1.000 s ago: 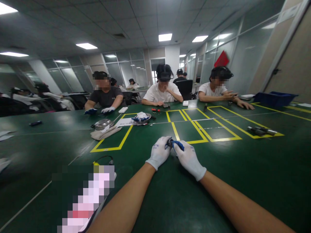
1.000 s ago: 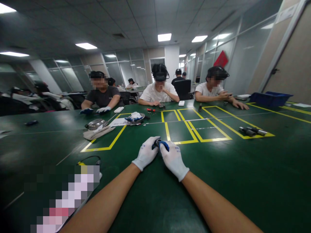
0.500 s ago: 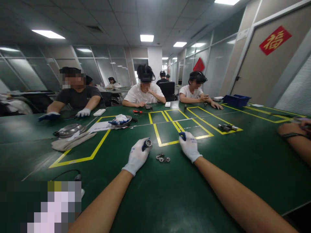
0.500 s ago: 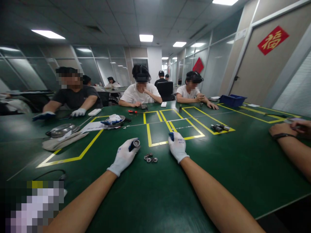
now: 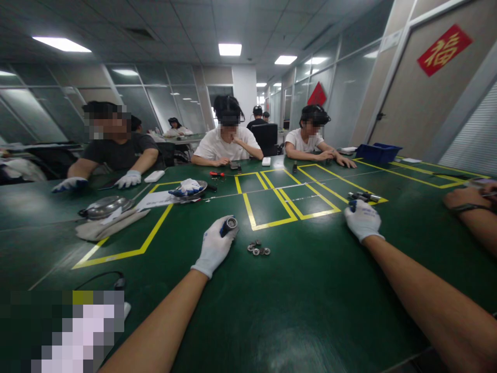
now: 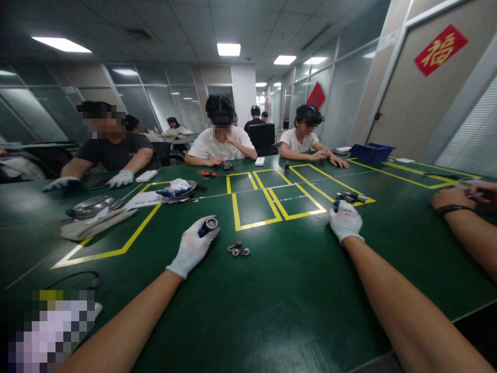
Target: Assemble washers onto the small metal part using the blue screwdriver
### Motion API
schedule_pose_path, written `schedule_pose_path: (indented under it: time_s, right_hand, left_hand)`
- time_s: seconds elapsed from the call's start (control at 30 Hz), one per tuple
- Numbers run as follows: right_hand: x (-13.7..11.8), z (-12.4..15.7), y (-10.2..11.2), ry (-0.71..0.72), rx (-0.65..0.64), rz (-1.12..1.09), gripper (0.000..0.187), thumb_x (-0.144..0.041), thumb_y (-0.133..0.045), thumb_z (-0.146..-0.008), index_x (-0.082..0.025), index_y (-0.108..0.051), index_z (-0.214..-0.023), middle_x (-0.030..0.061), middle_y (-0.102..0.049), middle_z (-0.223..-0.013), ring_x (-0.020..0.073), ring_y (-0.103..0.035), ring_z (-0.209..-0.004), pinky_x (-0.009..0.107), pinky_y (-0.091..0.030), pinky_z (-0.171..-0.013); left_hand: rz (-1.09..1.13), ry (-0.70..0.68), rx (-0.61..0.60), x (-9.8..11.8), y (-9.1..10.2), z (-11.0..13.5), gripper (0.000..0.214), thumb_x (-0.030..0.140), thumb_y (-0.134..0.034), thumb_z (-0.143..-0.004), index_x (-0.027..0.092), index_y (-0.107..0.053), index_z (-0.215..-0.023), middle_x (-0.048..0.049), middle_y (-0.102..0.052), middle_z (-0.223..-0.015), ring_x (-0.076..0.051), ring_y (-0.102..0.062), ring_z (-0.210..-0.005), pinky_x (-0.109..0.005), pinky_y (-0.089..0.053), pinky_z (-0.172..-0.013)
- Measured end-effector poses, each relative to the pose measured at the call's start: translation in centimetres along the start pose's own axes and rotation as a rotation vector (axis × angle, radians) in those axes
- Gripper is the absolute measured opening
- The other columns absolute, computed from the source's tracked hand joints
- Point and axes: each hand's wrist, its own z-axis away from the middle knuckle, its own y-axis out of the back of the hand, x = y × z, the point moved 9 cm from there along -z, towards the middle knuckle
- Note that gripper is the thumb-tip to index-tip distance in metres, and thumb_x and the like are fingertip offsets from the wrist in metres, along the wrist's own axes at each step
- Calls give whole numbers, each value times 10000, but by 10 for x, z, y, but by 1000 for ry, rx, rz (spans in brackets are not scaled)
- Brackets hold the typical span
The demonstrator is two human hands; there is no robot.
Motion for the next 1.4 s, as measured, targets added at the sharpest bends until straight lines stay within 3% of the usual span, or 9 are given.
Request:
schedule_pose_path:
  time_s: [0.1, 0.23, 0.33, 0.47, 0.6, 0.83, 1.0, 1.2, 1.4]
  right_hand:
    - [55, -22, 8, -163, -1, 86, 395, -368, -462, -927, -112, -687, -1127, 226, -660, -1031, 318, -632, -882, 390, -415, -694]
    - [81, -38, 11, -240, 39, 91, 591, -557, -479, -920, -89, -638, -1244, 262, -588, -1088, 334, -605, -943, 411, -382, -694]
    - [78, -47, 6, -207, 42, 94, 698, -668, -505, -872, -126, -621, -1295, 277, -495, -1202, 337, -590, -976, 416, -368, -690]
    - [68, -62, -13, -105, -70, 171, 711, -693, -496, -866, -203, -572, -1376, 256, -437, -1265, 348, -568, -1010, 417, -359, -685]
    - [64, -76, -29, -42, -141, 241, 720, -692, -475, -877, -169, -594, -1357, 256, -444, -1237, 363, -552, -1025, 420, -353, -683]
    - [50, -85, -29, 48, -29, 319, 540, -512, -624, -854, -111, -668, -1212, 282, -519, -1159, 360, -528, -1042, 415, -323, -712]
    - [49, -89, -47, 75, -170, 137, 410, -388, -603, -894, -152, -628, -1228, 224, -639, -1081, 263, -577, -873, 370, -344, -712]
    - [4, -56, -42, 235, -146, 94, 478, -364, -571, -894, -134, -588, -1313, 217, -598, -1225, 292, -577, -1077, 351, -398, -837]
    - [-71, 6, -39, 364, -197, 47, 403, -419, -566, -884, -196, -658, -1208, 138, -582, -1103, 266, -604, -942, 334, -441, -780]
  left_hand:
    - [6, 41, -4, -1, 1, -1, 469, 473, -616, -874, 197, -653, -1251, -93, -708, -1221, -285, -654, -1149, -453, -496, -1050]
    - [17, 96, -1, -4, 3, -2, 508, 530, -600, -879, 195, -646, -1258, -98, -705, -1219, -293, -650, -1150, -459, -495, -1045]
    - [15, 110, -9, -6, 2, -2, 538, 562, -598, -875, 203, -635, -1274, -95, -700, -1224, -297, -649, -1148, -461, -499, -1034]
    - [8, 118, -20, -7, 0, -2, 536, 564, -602, -874, 211, -630, -1276, -90, -703, -1216, -291, -658, -1127, -455, -507, -1023]
    - [3, 129, -4, -9, 0, -3, 516, 528, -622, -869, 204, -638, -1270, -94, -702, -1217, -296, -652, -1136, -459, -504, -1029]
    - [-10, 84, 2, -8, -2, -3, 485, 490, -615, -887, 208, -623, -1282, -90, -689, -1236, -290, -640, -1164, -453, -496, -1044]
    - [-22, -13, -5, -2, -3, -3, 417, 459, -584, -916, 218, -624, -1254, -84, -671, -1230, -274, -636, -1153, -433, -505, -1029]
    - [-18, -72, -5, 0, -2, -4, 343, 374, -570, -931, 220, -632, -1231, -90, -627, -1245, -267, -600, -1184, -423, -484, -1049]
    - [-20, -87, 17, -1, -2, 0, 347, 353, -625, -902, 236, -647, -1228, -89, -587, -1246, -264, -589, -1165, -406, -489, -1028]
